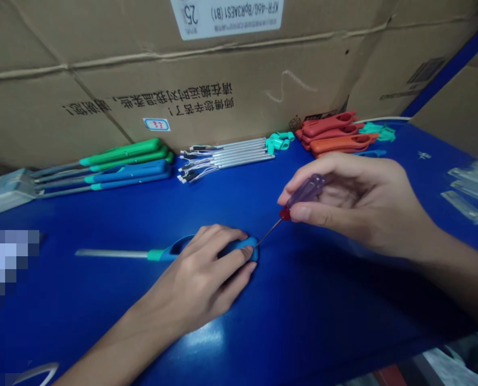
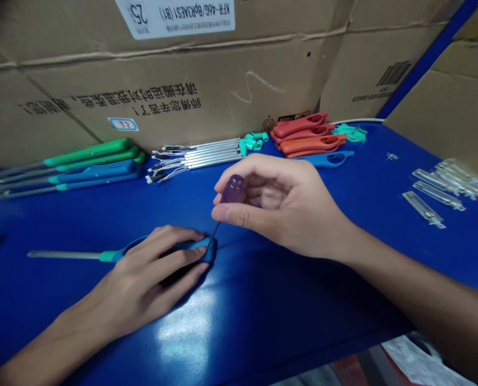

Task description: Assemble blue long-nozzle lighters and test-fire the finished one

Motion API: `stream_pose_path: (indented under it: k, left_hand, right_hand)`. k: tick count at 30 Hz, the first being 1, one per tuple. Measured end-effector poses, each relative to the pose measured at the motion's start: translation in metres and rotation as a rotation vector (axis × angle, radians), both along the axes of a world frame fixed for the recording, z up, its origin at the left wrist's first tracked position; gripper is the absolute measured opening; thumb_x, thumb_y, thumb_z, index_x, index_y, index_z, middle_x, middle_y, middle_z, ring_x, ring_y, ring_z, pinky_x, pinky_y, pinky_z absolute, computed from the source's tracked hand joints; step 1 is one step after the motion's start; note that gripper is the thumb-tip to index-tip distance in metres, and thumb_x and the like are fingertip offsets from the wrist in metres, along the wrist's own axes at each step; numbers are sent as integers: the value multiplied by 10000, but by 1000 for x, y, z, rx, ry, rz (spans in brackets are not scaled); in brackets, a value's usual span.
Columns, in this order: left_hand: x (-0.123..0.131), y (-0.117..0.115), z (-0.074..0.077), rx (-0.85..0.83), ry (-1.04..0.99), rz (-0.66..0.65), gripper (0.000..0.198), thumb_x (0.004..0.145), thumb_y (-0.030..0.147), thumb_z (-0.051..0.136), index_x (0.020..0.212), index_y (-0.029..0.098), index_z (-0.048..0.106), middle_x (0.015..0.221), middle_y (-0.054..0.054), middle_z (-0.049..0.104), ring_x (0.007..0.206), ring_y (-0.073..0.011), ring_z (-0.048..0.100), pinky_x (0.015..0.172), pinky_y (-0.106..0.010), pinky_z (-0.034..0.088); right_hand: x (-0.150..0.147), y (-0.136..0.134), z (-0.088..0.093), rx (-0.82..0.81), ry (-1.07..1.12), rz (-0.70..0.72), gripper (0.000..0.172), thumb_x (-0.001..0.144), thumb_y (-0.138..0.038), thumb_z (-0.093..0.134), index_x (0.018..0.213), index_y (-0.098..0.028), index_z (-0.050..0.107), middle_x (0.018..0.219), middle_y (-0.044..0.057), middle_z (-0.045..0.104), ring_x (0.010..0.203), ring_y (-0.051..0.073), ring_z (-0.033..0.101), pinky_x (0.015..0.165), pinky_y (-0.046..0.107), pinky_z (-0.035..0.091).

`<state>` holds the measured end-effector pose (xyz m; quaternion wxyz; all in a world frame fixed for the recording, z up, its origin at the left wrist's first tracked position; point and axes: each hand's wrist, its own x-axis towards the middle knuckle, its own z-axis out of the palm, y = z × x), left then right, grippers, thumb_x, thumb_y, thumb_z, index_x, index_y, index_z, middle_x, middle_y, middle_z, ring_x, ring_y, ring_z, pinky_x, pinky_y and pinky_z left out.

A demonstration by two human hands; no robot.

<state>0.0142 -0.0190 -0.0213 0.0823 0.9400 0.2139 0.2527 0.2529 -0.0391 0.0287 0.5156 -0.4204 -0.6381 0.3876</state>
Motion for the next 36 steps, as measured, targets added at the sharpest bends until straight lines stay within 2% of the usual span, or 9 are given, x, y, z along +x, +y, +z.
stream_pose_path:
  k: [8, 16, 20, 28, 36]
  left_hand:
    - [2, 2, -3, 83, -56, -59, 155, 879, 153, 661, 1031, 125, 666, 1027, -87, 716, 961, -216, 673, 863, -393, 582]
    - [2, 3, -2, 109, -56, -66, 138, 891, 159, 645, 1025, 128, 659, 1007, -86, 719, 949, -217, 685, 850, -395, 609]
    - [3, 3, -2, 94, -40, -71, 145, 903, 158, 625, 1039, 132, 668, 1010, -80, 721, 972, -209, 684, 866, -381, 618]
    - [4, 6, -6, 6, -192, -84, 195, 816, 141, 733, 1001, 94, 694, 965, -118, 747, 924, -217, 709, 857, -375, 624]
    - [5, 5, -7, 2, -192, -63, 204, 845, 173, 697, 1044, 132, 685, 985, -107, 758, 921, -223, 723, 859, -389, 627]
  right_hand:
    - [-1, -1, -2, 4, 31, 21, 201, 714, -141, 814, 870, -230, 723, 860, 5, 713, 770, 138, 690, 730, 224, 591]
    - [1, -1, -1, 26, 2, 3, 209, 725, -154, 806, 890, -252, 724, 870, -2, 713, 770, 145, 687, 727, 244, 596]
    - [1, -2, 0, 34, -1, 1, 205, 731, -165, 805, 897, -248, 719, 874, -4, 711, 770, 143, 685, 723, 247, 591]
    - [-1, -4, -1, 47, -42, -1, 187, 756, -155, 785, 893, -260, 714, 878, -15, 712, 761, 135, 685, 707, 224, 599]
    - [0, -3, -2, 46, -38, -12, 204, 746, -180, 796, 908, -282, 726, 889, -7, 720, 772, 168, 693, 731, 282, 608]
